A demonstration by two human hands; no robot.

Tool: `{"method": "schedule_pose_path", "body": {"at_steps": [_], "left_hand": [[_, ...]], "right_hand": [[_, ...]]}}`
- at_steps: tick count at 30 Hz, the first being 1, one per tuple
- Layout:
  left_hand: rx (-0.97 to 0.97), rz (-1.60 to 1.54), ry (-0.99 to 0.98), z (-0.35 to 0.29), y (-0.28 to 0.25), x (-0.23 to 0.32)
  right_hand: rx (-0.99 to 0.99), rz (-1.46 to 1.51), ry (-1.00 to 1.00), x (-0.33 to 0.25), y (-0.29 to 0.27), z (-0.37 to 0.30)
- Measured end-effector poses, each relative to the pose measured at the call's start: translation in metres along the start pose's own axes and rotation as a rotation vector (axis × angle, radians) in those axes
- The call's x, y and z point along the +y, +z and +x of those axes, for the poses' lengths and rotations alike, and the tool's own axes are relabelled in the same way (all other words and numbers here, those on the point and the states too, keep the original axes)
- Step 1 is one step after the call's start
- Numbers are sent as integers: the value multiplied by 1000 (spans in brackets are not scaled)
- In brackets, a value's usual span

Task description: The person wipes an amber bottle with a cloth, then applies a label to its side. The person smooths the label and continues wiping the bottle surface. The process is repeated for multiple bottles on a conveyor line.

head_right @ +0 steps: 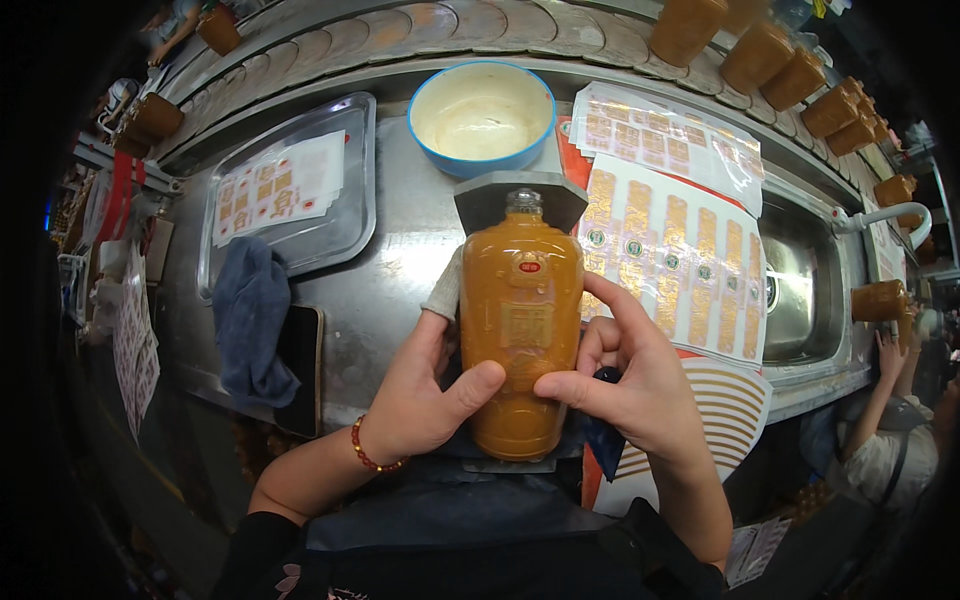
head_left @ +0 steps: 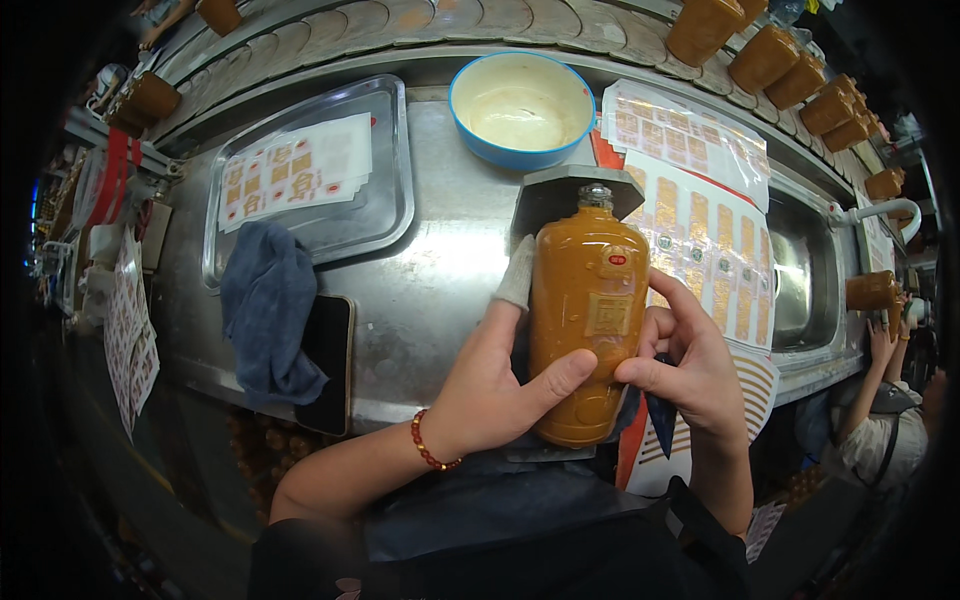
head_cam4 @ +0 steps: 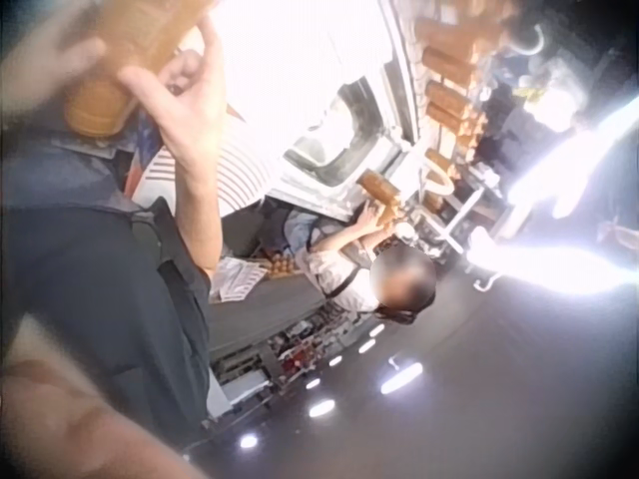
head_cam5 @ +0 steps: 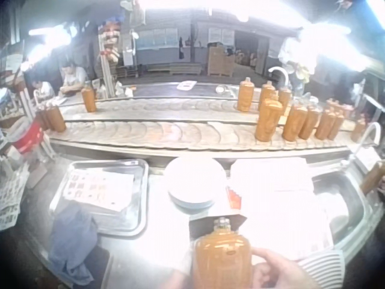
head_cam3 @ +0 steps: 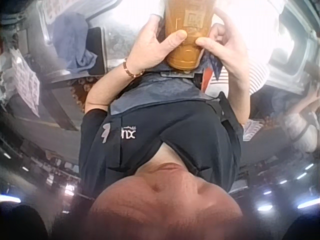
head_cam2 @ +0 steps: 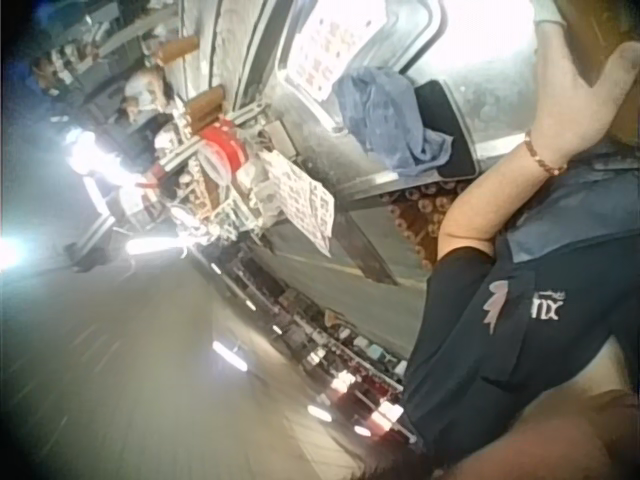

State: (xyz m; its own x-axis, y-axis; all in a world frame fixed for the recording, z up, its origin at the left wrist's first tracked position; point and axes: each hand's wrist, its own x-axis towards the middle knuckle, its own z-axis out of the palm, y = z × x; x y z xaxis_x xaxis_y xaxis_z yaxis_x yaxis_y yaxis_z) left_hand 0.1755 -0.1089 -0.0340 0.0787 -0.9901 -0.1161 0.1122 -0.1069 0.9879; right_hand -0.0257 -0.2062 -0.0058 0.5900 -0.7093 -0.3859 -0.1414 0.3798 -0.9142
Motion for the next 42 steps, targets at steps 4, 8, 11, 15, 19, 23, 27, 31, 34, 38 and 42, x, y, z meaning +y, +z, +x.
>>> {"method": "schedule_pose_path", "body": {"at_steps": [4,8,11,15,19,23,27,31,34,38,42], "left_hand": [[10,63,-26,-1,1,1],[11,36,-29,-1,1,1],[4,39,-31,0,0,1],[-12,70,7,1,-2,1],[-12,115,8,0,-3,1],[58,-2,63,2,2,7],[39,-59,39,12,5,15],[43,-45,51,15,4,7],[42,-40,39,15,5,8],[32,-55,24,14,4,10],[56,-121,13,17,4,14]], "right_hand": [[8,-56,4,-4,2,0],[7,-67,3,-3,1,0],[11,-55,-5,-1,1,-1],[-3,-57,-18,1,-1,0],[3,-93,-4,0,0,-1],[-21,-54,-23,-1,-5,1],[15,-22,-24,-15,-2,10],[35,-39,-63,-13,0,15],[37,-56,-82,-9,-1,16],[29,-56,-77,-8,-2,17],[27,-62,-80,-10,-4,18]]}}
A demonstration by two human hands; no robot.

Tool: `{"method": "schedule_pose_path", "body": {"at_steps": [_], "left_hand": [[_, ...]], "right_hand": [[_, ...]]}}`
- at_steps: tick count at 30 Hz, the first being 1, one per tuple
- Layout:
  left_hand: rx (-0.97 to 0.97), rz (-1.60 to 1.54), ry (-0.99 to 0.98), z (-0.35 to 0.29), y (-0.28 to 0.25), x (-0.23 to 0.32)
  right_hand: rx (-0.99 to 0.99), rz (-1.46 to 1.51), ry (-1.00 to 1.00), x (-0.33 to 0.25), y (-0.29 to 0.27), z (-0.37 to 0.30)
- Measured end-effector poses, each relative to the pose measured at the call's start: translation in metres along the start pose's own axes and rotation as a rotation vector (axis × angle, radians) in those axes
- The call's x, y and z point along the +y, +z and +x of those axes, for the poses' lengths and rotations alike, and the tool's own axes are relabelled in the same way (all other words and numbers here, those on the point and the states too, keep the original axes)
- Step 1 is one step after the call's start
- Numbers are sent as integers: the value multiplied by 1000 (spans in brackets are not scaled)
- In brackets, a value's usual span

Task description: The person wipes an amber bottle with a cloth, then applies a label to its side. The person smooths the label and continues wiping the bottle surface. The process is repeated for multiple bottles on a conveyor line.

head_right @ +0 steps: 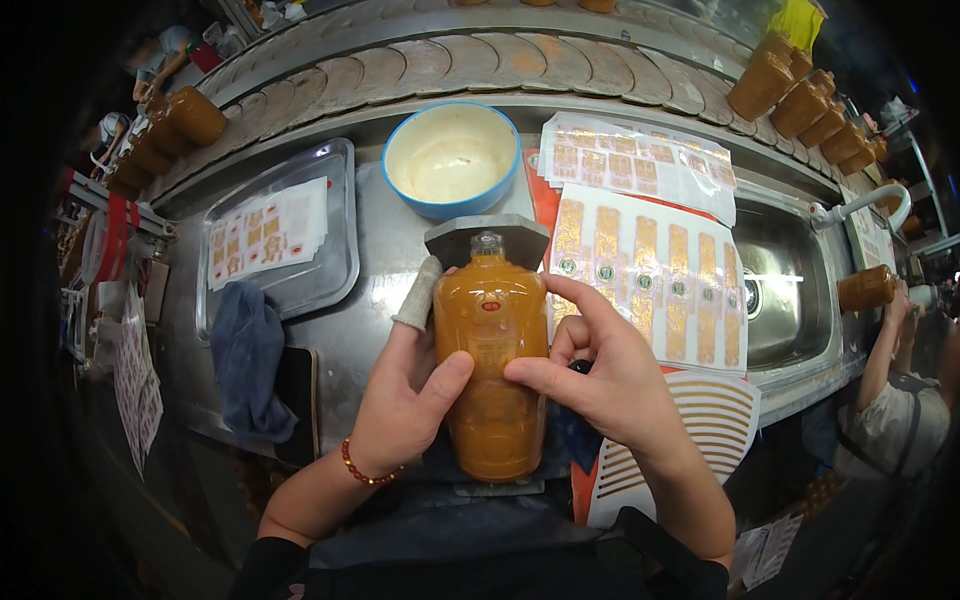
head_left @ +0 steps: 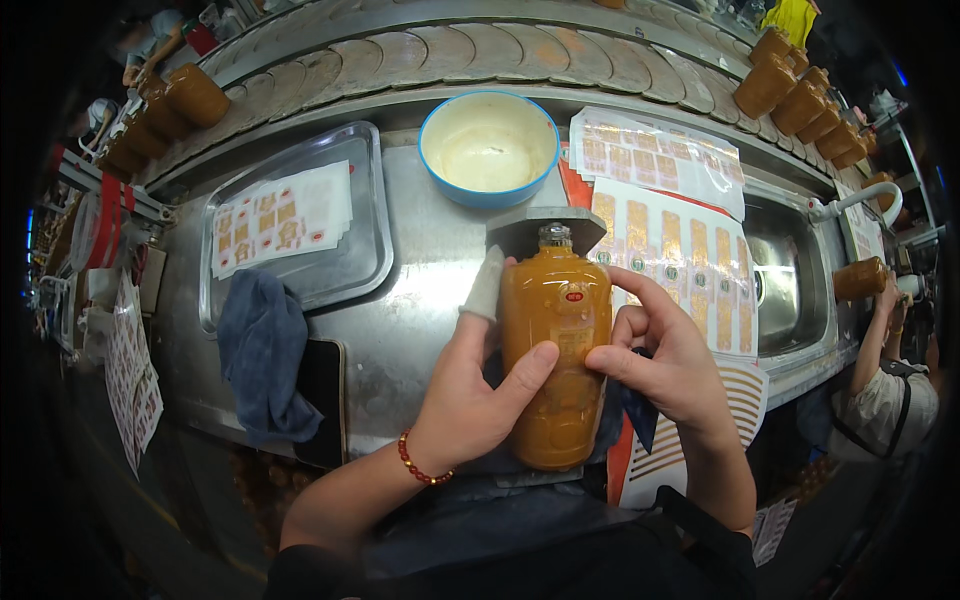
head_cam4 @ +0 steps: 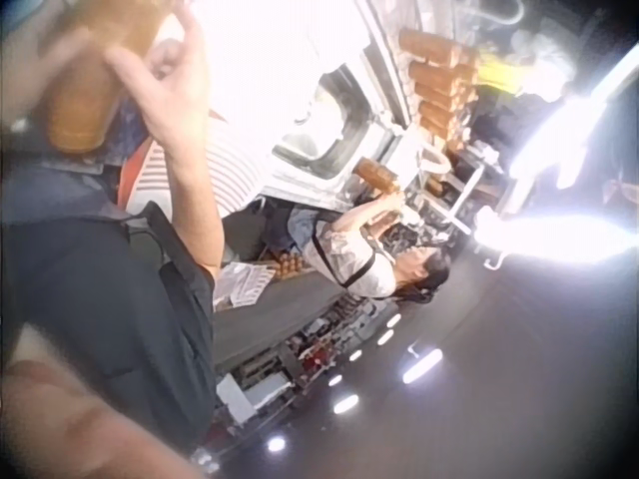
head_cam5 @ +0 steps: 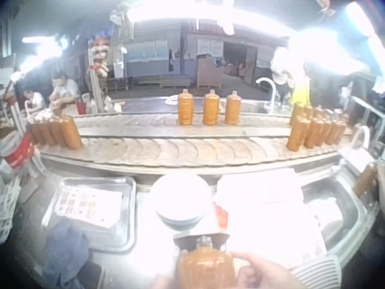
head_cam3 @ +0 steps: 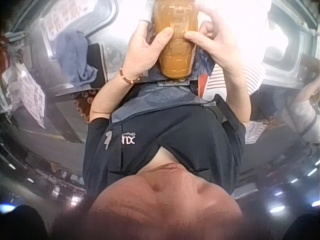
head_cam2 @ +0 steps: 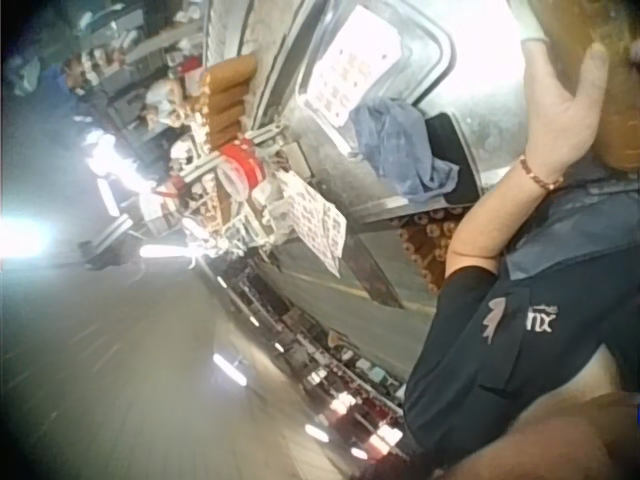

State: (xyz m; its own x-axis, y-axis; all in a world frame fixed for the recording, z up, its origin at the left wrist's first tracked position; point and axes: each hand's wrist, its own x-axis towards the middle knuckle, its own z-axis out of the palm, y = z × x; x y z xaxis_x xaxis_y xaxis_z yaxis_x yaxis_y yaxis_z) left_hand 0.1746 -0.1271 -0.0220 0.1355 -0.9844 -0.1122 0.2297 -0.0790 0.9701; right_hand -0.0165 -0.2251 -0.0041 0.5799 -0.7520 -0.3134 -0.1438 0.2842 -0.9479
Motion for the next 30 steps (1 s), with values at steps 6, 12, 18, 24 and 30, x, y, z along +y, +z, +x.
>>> {"method": "schedule_pose_path", "body": {"at_steps": [6,12,18,24,30], "left_hand": [[40,27,50,9,5,2],[39,39,63,10,3,-2],[61,-8,77,16,2,1],[115,70,106,24,6,-1],[126,70,106,25,7,0]], "right_hand": [[7,-37,2,-8,0,4],[-4,-94,-28,-7,-1,6],[-4,-30,-29,-20,-8,15],[-47,-134,-52,-26,-7,28],[-55,-149,-48,-25,-7,31]]}}
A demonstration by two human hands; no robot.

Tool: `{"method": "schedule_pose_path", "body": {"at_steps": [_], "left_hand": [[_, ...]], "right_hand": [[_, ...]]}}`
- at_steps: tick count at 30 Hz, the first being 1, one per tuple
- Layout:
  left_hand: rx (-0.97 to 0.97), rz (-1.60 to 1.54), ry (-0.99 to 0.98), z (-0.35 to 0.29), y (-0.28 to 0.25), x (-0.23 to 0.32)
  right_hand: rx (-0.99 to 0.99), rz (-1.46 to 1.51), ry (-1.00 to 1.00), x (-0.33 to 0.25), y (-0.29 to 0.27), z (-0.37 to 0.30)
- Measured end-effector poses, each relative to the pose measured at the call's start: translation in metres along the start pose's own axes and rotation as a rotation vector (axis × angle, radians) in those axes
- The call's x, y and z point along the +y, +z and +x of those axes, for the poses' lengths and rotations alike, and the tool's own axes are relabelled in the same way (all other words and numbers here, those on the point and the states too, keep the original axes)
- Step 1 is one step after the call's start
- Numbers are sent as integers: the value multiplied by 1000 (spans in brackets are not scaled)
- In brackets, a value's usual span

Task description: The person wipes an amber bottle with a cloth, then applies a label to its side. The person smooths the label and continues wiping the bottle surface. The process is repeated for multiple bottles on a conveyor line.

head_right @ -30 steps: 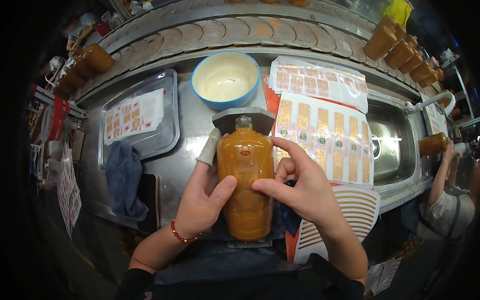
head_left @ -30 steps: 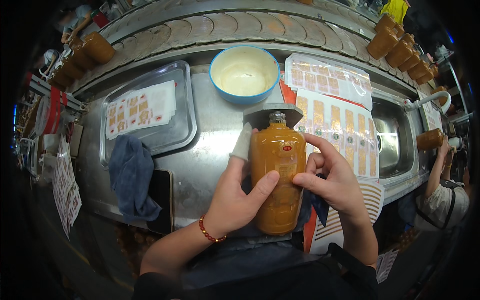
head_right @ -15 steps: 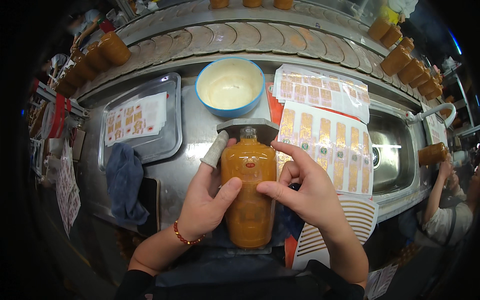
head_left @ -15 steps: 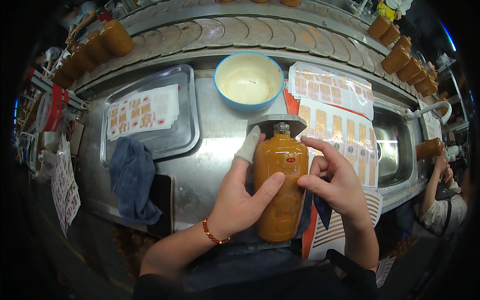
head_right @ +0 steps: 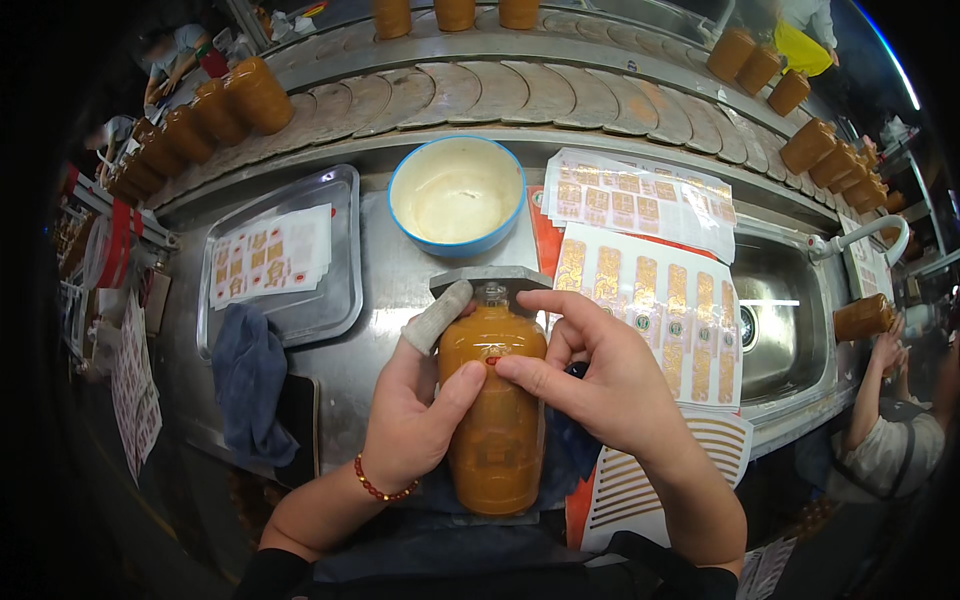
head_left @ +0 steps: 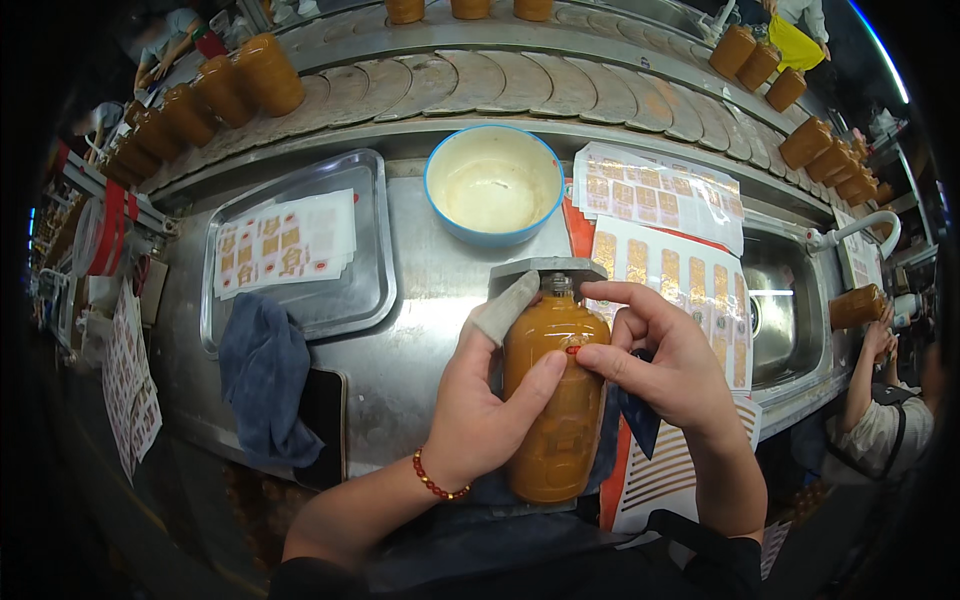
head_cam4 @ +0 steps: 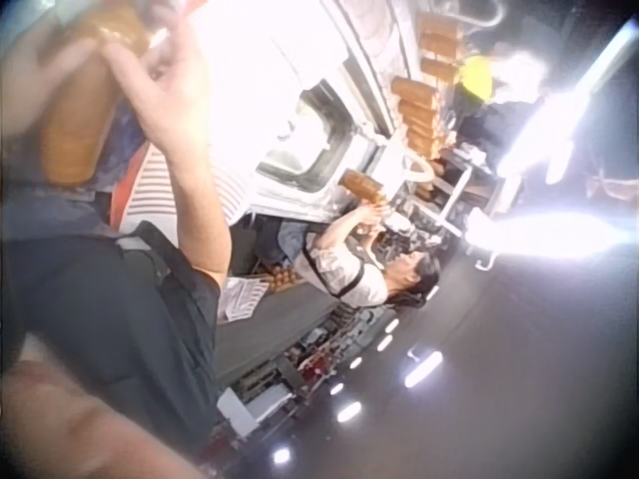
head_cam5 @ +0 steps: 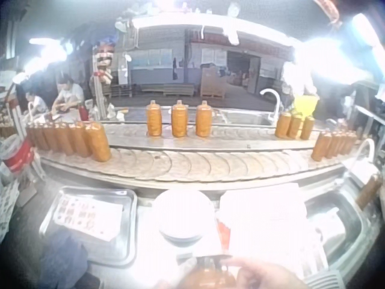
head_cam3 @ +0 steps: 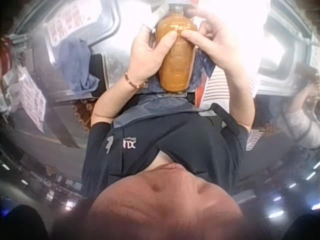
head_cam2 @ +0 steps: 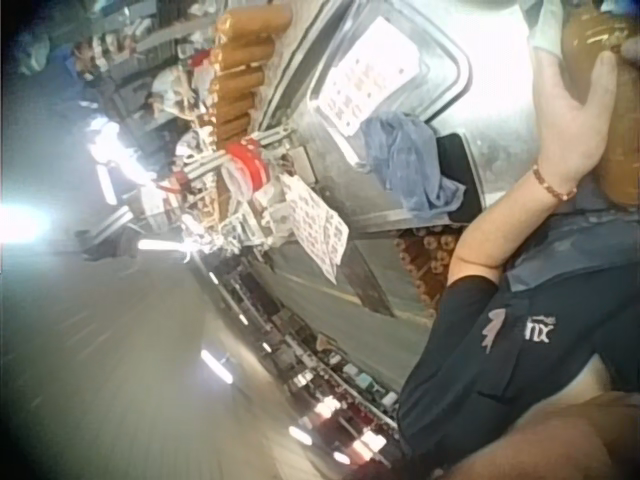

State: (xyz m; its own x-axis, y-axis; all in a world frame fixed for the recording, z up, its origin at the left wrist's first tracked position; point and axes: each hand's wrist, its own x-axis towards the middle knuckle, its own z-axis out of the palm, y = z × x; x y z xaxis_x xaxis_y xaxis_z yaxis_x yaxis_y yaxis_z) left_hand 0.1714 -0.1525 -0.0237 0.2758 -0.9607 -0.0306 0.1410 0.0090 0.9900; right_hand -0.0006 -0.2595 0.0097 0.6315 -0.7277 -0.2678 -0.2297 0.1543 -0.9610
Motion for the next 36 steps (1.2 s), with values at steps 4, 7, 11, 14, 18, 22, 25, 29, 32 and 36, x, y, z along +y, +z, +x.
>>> {"method": "schedule_pose_path", "body": {"at_steps": [4,7,11,14,18,22,25,29,32,36], "left_hand": [[-3,-4,17,0,0,-2],[-12,5,16,0,0,-1],[-90,60,19,1,-4,1],[-14,-43,-17,4,3,7],[16,-47,-51,5,7,7],[26,-70,-63,4,8,7],[16,-77,-60,5,8,7],[-5,-86,-44,4,7,7],[1,-138,-95,2,4,10],[-30,-238,-106,2,2,12]], "right_hand": [[-16,20,17,-1,0,1],[-19,25,23,-2,0,2],[-31,30,5,4,-2,2],[-44,107,29,3,-5,3],[-24,188,56,-2,-25,7],[18,336,37,0,-38,6],[23,392,14,-11,-37,2],[-22,303,-9,-19,-38,1],[-111,-28,-77,-33,-32,7],[-134,-206,-207,-44,-24,28]]}}
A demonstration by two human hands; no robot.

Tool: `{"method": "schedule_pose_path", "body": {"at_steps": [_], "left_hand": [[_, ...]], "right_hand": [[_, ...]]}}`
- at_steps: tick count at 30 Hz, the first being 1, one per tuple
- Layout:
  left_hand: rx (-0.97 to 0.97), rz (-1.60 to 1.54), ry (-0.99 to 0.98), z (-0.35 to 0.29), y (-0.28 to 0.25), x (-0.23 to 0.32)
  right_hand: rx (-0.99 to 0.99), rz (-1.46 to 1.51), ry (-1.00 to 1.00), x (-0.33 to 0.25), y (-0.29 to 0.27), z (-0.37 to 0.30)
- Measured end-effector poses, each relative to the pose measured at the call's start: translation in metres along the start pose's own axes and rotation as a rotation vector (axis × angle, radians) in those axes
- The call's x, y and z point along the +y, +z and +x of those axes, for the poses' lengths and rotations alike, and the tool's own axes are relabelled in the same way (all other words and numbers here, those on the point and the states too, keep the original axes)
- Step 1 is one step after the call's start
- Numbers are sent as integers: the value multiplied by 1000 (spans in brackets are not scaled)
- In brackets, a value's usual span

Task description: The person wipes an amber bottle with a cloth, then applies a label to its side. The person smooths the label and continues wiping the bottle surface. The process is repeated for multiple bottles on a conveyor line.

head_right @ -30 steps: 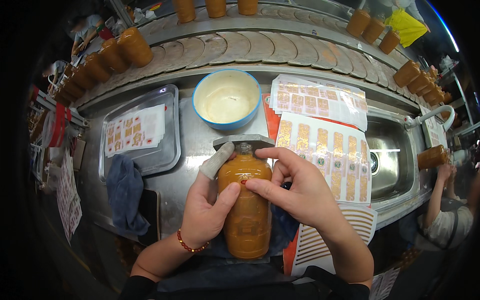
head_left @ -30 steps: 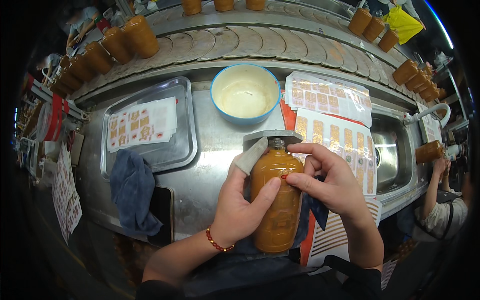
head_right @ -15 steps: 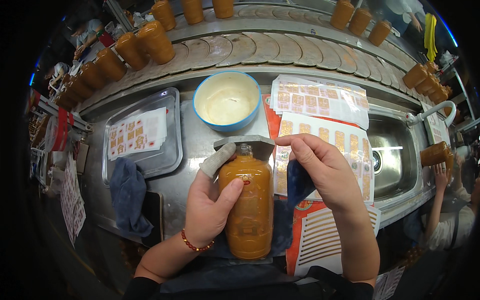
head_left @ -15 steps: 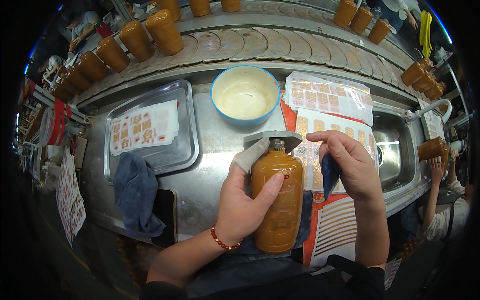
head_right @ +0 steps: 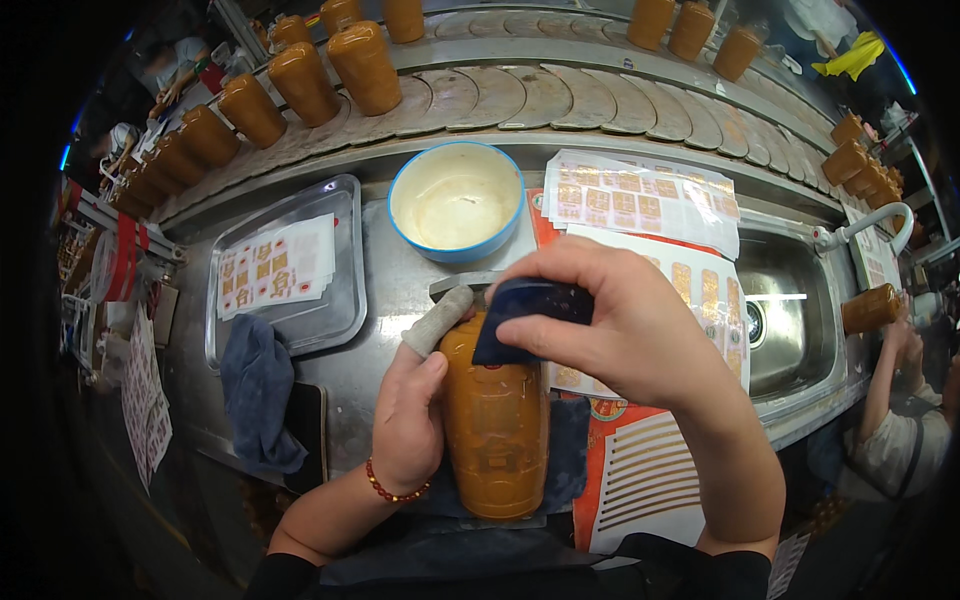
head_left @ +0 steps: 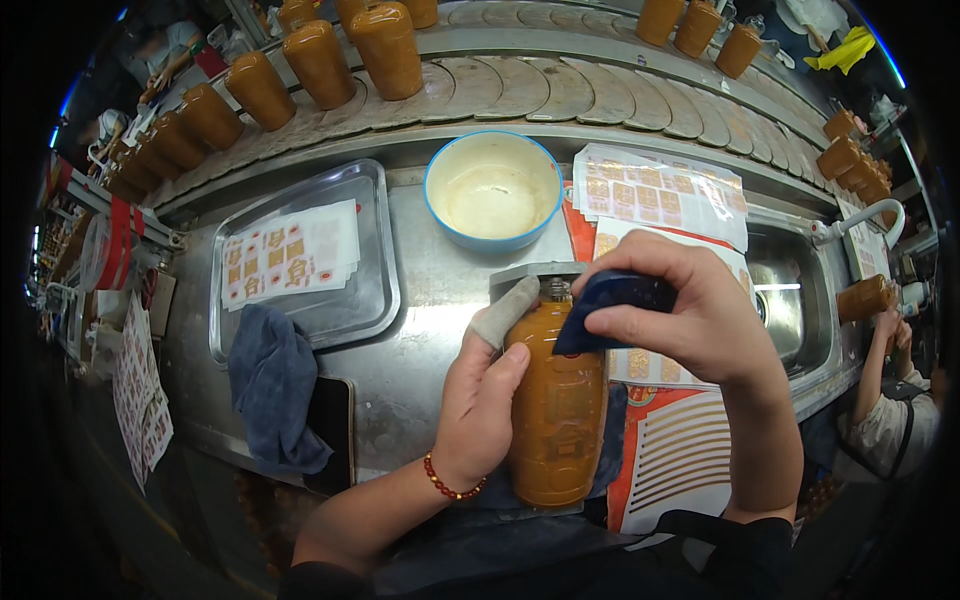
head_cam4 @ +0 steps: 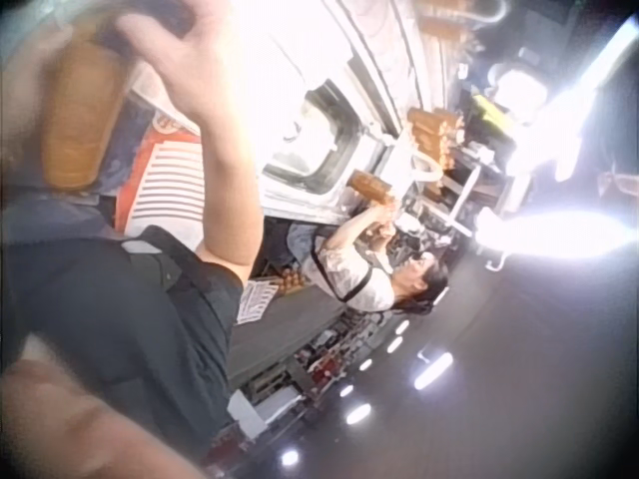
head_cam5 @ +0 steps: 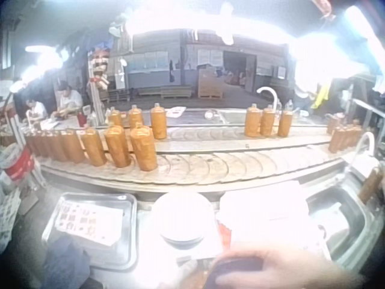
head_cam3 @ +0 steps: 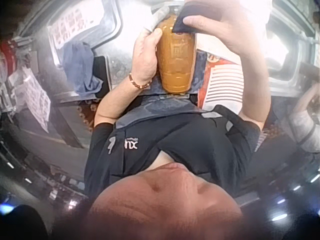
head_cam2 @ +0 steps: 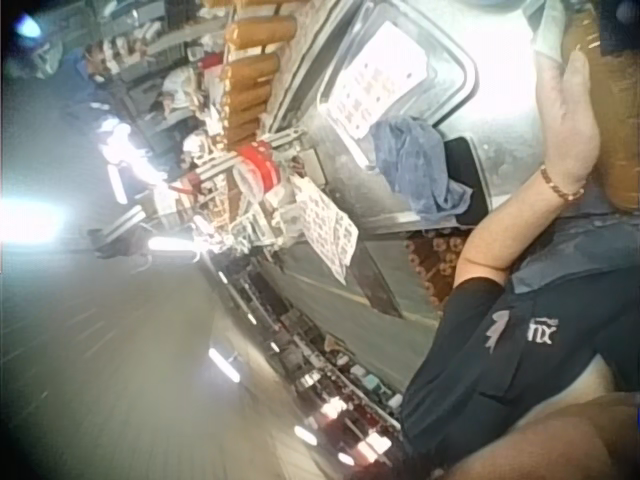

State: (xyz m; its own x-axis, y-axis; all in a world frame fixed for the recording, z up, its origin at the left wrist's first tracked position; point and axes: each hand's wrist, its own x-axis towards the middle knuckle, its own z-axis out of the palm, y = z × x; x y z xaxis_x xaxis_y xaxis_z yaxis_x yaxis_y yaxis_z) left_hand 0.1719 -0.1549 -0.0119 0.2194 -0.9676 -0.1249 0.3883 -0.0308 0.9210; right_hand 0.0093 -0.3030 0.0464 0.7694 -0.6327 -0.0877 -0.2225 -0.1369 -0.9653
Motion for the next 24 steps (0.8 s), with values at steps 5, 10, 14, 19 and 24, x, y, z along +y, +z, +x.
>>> {"method": "schedule_pose_path", "body": {"at_steps": [5,10,14,19,24], "left_hand": [[10,-110,-54,-2,-5,-1],[0,-45,-21,-1,-6,-3],[19,-54,-99,-5,-5,0],[-7,168,30,-12,-12,-12],[-37,427,120,-33,-14,-18]], "right_hand": [[-51,-117,-117,-8,0,15],[172,-382,-148,-7,-1,15],[72,-238,-278,5,11,5],[248,-319,-273,-8,17,-19],[481,136,202,14,29,-52]]}}
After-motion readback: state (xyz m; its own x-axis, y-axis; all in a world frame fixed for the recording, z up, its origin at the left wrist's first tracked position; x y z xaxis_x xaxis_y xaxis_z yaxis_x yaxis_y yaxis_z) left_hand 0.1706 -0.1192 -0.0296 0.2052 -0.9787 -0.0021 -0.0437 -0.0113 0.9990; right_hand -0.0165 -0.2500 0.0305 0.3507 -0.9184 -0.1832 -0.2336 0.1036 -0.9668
